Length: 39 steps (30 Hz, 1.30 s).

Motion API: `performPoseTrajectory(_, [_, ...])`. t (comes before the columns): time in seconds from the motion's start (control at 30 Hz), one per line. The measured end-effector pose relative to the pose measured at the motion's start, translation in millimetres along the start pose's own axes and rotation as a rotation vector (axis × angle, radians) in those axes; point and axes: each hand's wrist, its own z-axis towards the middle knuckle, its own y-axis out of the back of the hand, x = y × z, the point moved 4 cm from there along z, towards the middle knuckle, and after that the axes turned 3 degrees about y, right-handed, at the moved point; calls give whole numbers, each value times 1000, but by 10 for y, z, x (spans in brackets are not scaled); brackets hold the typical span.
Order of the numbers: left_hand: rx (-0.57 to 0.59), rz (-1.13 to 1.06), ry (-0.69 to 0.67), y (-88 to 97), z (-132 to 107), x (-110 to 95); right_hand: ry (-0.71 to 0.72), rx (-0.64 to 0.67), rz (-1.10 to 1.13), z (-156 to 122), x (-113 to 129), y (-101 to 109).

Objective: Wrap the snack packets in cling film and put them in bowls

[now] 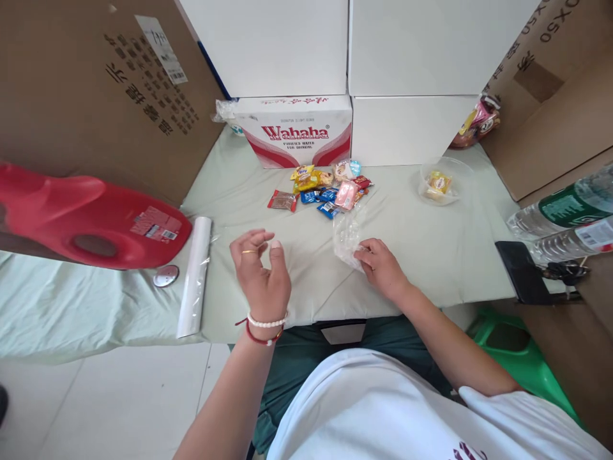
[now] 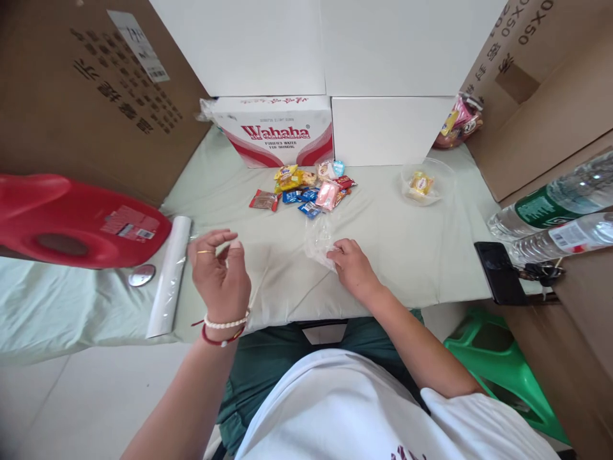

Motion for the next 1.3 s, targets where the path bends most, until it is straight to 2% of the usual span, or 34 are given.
performPoseTrajectory(0.07, [53, 32, -217, -5, 95, -339, 108, 82, -97, 83, 92, -18])
performPoseTrajectory(0.13, [277, 53, -460, -162, 137, -638, 218, 173, -130, 139, 190, -50])
performPoseTrajectory(0.2, [551, 79, -585, -406, 122, -743, 289, 229, -109, 169, 254, -59])
performPoseTrajectory(0.23, [670, 97, -573, -533, 103, -706, 293, 232, -89, 180, 256, -45])
performPoseTrajectory(0.3, [839, 140, -411, -755, 51, -483, 249, 193, -63, 192, 194, 17])
performPoseTrajectory(0.4, [964, 231, -104, -932, -107, -12, 146, 91, -34, 172, -4, 139])
performPoseTrajectory(0.47, [977, 239, 5, -943, -237, 222, 89, 36, 21, 137, -138, 188])
performPoseTrajectory(0.53, [934, 201, 91, -899, -350, 374, 33, -12, 97, 100, -243, 189])
performPoseTrajectory(0.6, [826, 72, 265, -826, -437, 493, -44, -63, 172, 74, -326, 146])
performPoseTrajectory(0.7, [590, -209, 658, -716, -551, 689, -258, -127, 319, 59, -475, 25])
performPoseTrajectory(0.73, [537, -261, 748, -690, -585, 746, -339, -136, 371, 60, -530, -21])
performPoseTrajectory(0.8, [475, -290, 834, -640, -624, 838, -472, -126, 457, 78, -631, -102])
performPoseTrajectory(0.87, [447, -280, 860, -578, -633, 911, -546, -89, 515, 119, -707, -147])
performPoseTrajectory(0.93, [418, -264, 878, -494, -621, 965, -557, -65, 548, 171, -746, -141])
performPoseTrajectory(1.0, [414, -205, 860, -405, -570, 982, -484, -53, 536, 226, -730, -92])
performPoseTrajectory(1.1, [529, -12, 700, -348, -386, 904, -295, 5, 483, 291, -603, -17])
performPoseTrajectory(1.2, [654, 153, 537, -426, -153, 786, -140, 80, 466, 326, -428, 27])
performPoseTrajectory(1.23, [690, 164, 533, -480, -97, 764, -96, 95, 464, 334, -373, 40])
performPoseTrajectory(1.3, [753, 74, 622, -611, -49, 754, -24, 108, 464, 343, -295, 68])
